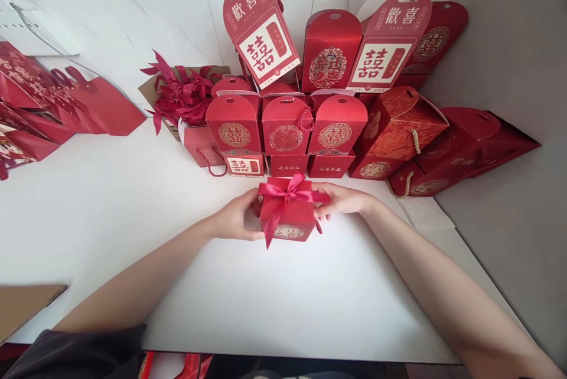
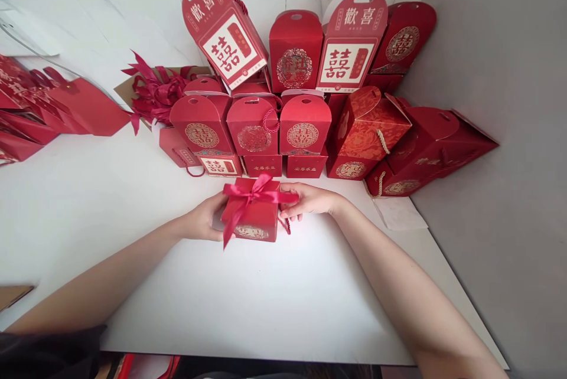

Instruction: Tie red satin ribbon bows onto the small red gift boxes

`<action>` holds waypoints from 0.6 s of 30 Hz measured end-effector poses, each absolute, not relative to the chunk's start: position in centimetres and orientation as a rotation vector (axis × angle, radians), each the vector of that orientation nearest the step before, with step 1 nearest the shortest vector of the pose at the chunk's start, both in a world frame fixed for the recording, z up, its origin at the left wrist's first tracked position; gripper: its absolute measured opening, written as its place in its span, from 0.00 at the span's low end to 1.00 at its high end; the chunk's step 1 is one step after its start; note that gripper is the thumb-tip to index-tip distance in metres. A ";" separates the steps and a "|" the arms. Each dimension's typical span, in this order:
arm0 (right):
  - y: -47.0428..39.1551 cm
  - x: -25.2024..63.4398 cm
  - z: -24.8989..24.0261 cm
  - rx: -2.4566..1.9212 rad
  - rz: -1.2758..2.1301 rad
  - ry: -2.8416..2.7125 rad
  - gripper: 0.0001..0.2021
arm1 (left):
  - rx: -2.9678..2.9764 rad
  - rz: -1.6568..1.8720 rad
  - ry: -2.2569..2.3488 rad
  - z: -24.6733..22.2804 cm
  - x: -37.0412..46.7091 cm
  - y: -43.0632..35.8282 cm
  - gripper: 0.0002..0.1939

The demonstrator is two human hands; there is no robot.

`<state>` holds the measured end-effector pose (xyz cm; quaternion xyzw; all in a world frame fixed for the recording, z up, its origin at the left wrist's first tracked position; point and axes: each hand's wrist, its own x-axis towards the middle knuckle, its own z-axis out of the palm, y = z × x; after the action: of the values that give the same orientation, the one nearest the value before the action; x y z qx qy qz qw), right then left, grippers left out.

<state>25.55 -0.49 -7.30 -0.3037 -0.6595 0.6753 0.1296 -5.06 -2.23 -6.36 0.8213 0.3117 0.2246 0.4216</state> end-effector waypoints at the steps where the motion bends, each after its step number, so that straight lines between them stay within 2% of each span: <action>1: -0.3 25.8 -7.4 -0.869 1.960 -1.878 0.23 | 2.047 0.531 0.742 -6.5 -5.1 -2.2 0.37; 6: 0.2 26.6 -7.8 -0.878 1.963 -1.763 0.10 | 1.848 0.743 0.948 -7.6 -5.2 -1.6 0.32; 9: 0.2 26.6 -7.8 -0.889 1.957 -1.760 0.09 | 1.773 0.769 0.917 -7.9 -5.6 -1.3 0.28; 11: 0.2 26.5 -7.7 -0.897 1.951 -1.758 0.09 | 1.850 0.767 0.782 -7.6 -5.6 -1.5 0.32; 15: 0.0 26.5 -7.4 -0.913 1.964 -1.773 0.11 | 2.167 0.686 0.712 -6.4 -4.6 -2.5 0.54; 18: -0.1 26.3 -7.0 -0.905 1.997 -1.828 0.13 | 2.202 0.642 0.781 -5.7 -3.7 -3.2 0.48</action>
<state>26.34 -0.08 -6.95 -0.3138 -0.6338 0.6924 0.1428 -3.74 -3.17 -5.66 0.8508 0.3017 0.2482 0.3514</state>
